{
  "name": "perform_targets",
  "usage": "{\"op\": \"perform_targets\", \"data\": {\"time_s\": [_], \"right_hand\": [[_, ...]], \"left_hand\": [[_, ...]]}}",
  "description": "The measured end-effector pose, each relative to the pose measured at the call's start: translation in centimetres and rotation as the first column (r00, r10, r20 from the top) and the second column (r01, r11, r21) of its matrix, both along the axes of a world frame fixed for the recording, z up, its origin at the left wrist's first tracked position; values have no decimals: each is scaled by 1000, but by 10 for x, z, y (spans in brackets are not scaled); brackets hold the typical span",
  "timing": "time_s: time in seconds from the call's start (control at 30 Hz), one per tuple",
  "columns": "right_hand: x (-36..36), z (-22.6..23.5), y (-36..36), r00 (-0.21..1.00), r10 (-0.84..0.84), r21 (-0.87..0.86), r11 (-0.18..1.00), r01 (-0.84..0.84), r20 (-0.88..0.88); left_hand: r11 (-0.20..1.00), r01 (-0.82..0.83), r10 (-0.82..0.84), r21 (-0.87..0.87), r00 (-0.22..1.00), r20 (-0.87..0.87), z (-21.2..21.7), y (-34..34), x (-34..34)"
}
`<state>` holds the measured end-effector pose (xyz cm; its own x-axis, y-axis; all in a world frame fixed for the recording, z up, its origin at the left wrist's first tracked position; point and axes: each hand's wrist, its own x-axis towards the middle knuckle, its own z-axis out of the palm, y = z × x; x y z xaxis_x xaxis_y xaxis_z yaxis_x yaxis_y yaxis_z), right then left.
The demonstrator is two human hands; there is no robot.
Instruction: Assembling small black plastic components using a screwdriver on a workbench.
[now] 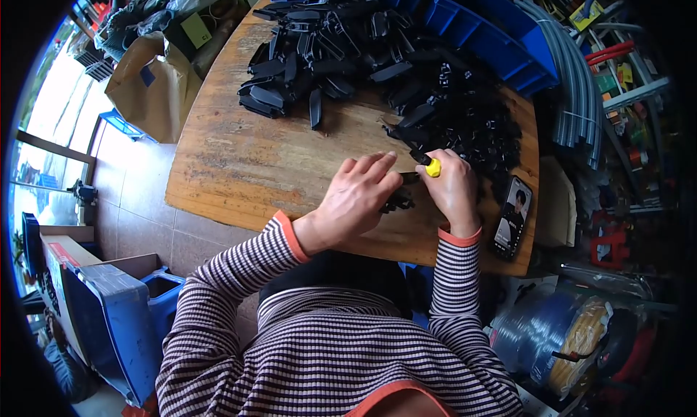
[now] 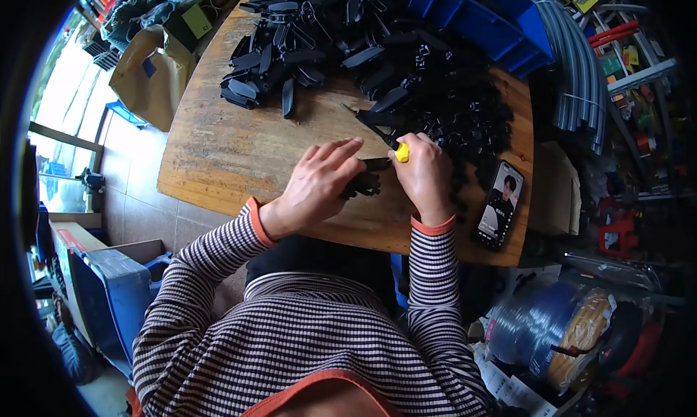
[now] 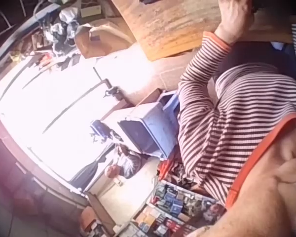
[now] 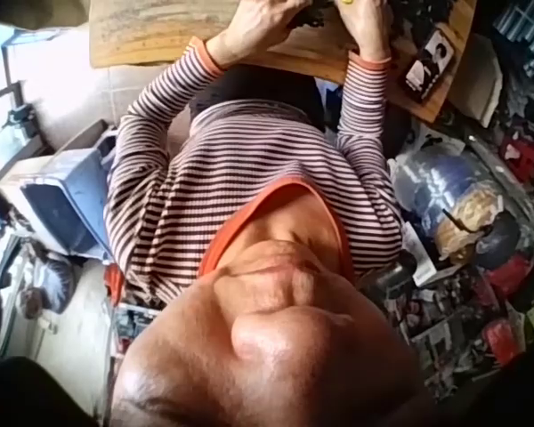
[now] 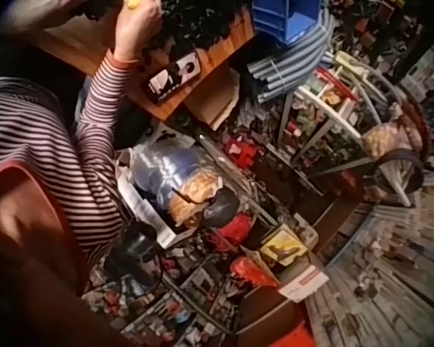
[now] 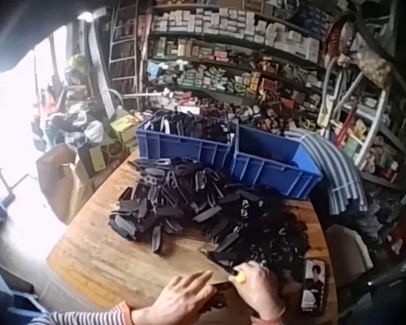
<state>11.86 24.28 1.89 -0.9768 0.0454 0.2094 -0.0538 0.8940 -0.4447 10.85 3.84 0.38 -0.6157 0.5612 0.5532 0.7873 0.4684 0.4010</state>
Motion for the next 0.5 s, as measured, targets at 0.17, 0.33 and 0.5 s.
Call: {"op": "perform_targets", "data": {"time_s": [0.17, 0.33, 0.5], "right_hand": [[-1, -1, 3, 997, 35, -14, 999, -36, -67], [4, -8, 7, 998, -26, -59, 998, 23, -52], [14, -8, 4, 999, 11, 22, 1000, -10, -46]], "left_hand": [[988, 103, -67, -118, 958, 278, 1, 6, -15], [913, -26, -182, 408, 868, 463, 39, -10, -41], [806, -1, -295, 591, 866, 403, 109, 40, -107]]}}
